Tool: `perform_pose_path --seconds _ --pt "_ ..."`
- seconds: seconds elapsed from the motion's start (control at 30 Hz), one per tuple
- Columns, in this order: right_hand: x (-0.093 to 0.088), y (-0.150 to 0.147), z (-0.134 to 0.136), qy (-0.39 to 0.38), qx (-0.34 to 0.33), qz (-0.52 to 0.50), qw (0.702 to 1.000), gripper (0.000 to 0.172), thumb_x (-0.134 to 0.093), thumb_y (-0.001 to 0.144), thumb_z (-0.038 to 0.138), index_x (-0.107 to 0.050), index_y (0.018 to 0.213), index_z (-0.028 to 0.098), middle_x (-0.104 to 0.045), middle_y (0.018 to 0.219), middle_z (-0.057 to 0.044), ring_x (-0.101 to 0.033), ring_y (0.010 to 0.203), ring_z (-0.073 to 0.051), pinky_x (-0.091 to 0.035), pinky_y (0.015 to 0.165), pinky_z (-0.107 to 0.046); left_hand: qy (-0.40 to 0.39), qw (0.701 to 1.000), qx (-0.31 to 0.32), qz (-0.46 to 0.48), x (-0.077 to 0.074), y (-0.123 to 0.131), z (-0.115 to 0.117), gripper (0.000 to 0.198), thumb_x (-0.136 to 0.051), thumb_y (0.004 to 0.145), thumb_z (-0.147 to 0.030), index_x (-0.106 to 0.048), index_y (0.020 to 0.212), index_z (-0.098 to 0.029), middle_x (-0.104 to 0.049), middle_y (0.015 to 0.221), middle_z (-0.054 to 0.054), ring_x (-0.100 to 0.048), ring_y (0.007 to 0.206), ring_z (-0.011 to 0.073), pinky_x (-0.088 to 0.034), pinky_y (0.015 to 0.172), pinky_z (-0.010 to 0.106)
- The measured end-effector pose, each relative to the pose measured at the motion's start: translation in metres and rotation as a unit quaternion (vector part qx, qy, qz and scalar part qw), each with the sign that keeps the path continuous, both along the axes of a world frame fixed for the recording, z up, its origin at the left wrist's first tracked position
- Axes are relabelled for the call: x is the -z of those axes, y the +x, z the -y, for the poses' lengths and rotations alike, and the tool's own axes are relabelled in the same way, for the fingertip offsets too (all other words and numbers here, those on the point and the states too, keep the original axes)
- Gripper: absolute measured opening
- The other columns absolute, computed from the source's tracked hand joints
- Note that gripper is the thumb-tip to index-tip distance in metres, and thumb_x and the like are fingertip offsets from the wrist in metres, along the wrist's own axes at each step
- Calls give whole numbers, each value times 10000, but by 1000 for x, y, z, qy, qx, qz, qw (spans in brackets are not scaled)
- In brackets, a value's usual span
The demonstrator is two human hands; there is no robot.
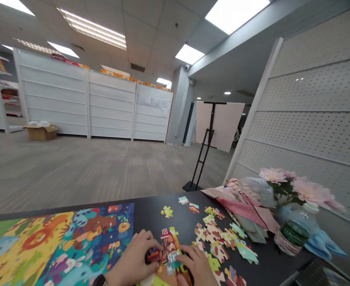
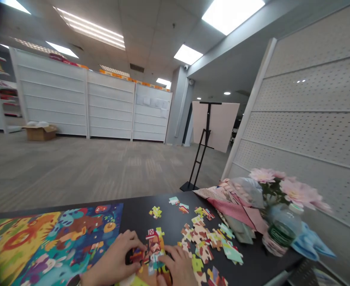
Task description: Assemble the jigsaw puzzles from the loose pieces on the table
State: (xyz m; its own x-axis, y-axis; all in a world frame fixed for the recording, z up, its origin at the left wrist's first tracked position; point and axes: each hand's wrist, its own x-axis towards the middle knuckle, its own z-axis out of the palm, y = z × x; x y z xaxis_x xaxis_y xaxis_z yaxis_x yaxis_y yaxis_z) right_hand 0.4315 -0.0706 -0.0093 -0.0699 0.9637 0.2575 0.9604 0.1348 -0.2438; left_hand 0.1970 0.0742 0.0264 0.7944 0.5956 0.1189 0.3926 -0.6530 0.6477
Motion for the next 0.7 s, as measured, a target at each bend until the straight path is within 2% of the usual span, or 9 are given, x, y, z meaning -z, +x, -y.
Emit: perform_pose_path --seconds 0.17,0.3,0.5,0.6,0.7 --pt "-4 -3 1 -13 3 -7 1000 429 -677 777 267 -679 1201 329 -665 1347 -39 -611 1182 -307 -473 984 -419 -17 1000 14 -22 0 0 1 333 -748 735 -264 -750 1047 -381 -616 1083 14 -537 1075 270 -356 973 402" --pt "-3 -1 2 1 -4 -2 1000 434 -680 768 263 -680 1197 331 -675 1327 -36 -619 1161 -297 -477 976 -407 -1 999 25 -25 -4 0 1 244 -714 815 -320 -756 1041 -402 -616 1057 16 -539 1059 270 -373 941 398" --pt "-4 -2 3 16 -7 -1 1000 413 -667 771 245 -682 1179 308 -679 1308 -57 -623 1151 -306 -489 976 -436 2 999 28 -29 -6 0 5 249 -697 805 -294 -748 1032 -382 -611 1068 21 -537 1073 281 -355 1007 429" --pt "-4 -1 3 14 -14 -2 1000 405 -670 777 254 -681 1179 304 -679 1306 -63 -625 1149 -312 -493 970 -438 -25 999 12 38 3 1 1 300 -640 799 -251 -693 1081 -340 -618 1110 20 -550 1074 267 -365 1024 411" --pt "0 2 1 25 -22 -1 999 411 -675 776 251 -677 1184 305 -682 1305 -60 -630 1142 -305 -492 971 -424 -57 988 -29 137 17 4 -10 255 -451 861 -207 -610 1053 -260 -624 1064 38 -575 995 230 -427 941 342"
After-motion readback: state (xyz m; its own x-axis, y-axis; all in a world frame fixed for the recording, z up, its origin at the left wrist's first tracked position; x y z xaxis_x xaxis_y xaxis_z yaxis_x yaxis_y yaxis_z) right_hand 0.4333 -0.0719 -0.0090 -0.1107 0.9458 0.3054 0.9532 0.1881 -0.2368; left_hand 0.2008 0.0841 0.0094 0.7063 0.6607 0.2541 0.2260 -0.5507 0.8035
